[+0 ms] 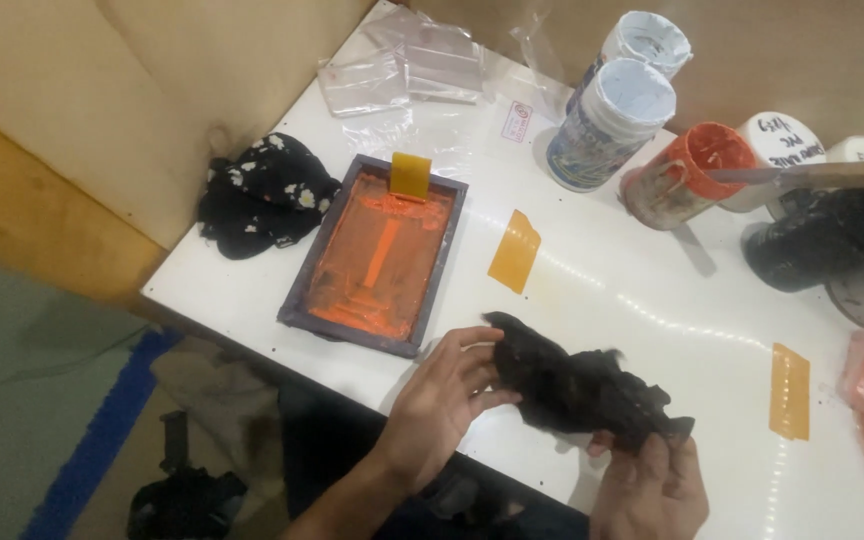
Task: Preparing a screen printing frame by cleaning it and using a scraper to spread ink, then handling plastic packaging.
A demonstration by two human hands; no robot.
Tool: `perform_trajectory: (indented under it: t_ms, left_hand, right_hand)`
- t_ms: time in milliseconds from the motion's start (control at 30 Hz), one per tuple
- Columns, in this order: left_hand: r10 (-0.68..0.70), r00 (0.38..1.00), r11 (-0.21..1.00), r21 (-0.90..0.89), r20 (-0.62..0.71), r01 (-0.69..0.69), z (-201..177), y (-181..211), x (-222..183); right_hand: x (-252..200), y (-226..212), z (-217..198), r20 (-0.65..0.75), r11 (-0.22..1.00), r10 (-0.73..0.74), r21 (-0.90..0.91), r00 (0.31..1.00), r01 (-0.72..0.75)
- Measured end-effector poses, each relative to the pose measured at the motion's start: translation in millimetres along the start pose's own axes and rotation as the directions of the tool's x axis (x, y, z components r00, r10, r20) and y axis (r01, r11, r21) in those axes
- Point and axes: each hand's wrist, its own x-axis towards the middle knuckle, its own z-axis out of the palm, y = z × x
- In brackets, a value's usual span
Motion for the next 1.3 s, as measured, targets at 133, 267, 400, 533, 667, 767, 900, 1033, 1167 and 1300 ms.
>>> perform_trajectory:
  t_ms: [133, 267, 400, 533, 667, 767, 900, 1033, 1167, 1300]
  left_hand:
    - [-0.09, 0.996, 0.992, -0.088, -0.017, 0.089, 1.7, -1.6, 3.4]
    - [0.076, 0.954, 0.947, -0.32, 0.291, 0.022, -16.7, -14.5, 8.7]
    - [0.121, 0.924, 0.923, -0.383, 0.363, 0.03, -22.5, -15.3, 9.0]
    - [0.161, 0.916, 0.955, -0.293, 0.366, -0.051, -19.1, -11.7, 6.6]
    - [0.22, 0.84, 0.964, -0.241, 0.497, -0.11, -12.1, -16.6, 3.0]
    - [0.168, 0.828, 0.986, -0.077, 0.535, -0.15, 7.6, -4.4, -12.7]
    - [0.096, 0.829, 0.923, 0.262, 0.551, -0.281, 17.4, 5.4, -28.5]
    - [-0.033, 0.812, 0.724, 0.574, 0.582, -0.383, -10.9, -19.1, -24.3]
    - [0.17, 0.66, 0.673, 0.403, 0.732, -0.62, -9.6, -37.1, -21.6]
    - [0.138, 0.664, 0.668, 0.426, 0.735, -0.61, -4.6, -37.4, -29.6]
  right_hand:
    - [7.0, 11.4, 2.1, 0.011, 0.978, 0.013, 0.208, 1.0, -0.015]
    - [15.5, 13.8, -6.8, -0.087, 0.86, 0.038, 0.51, 0.996, 0.012]
    - [18.7, 18.3, -14.7, -0.019, 0.66, 0.209, 0.74, 0.978, -0.127]
    - [18.2, 38.1, -18.4, 0.075, 0.724, 0.043, 0.685, 0.996, -0.083]
    - [15.8, 52.8, -25.9, 0.223, 0.797, -0.191, 0.604, 0.956, 0.018]
    - [0.7, 20.6, -11.6, 0.372, 0.897, -0.44, 0.149, 0.817, 0.415]
    - [-7.3, 5.4, 0.7, 0.564, 0.698, -0.399, -0.325, 0.723, 0.639]
    - [-2.1, 20.6, 2.2, 0.509, 0.506, -0.613, -0.334, 0.604, 0.795]
    - [-4.6, 8.2, 3.9, 0.442, 0.55, -0.649, -0.289, 0.619, 0.783]
    - [-0.8, 17.9, 1.4, 0.386, 0.595, -0.643, -0.291, 0.661, 0.749]
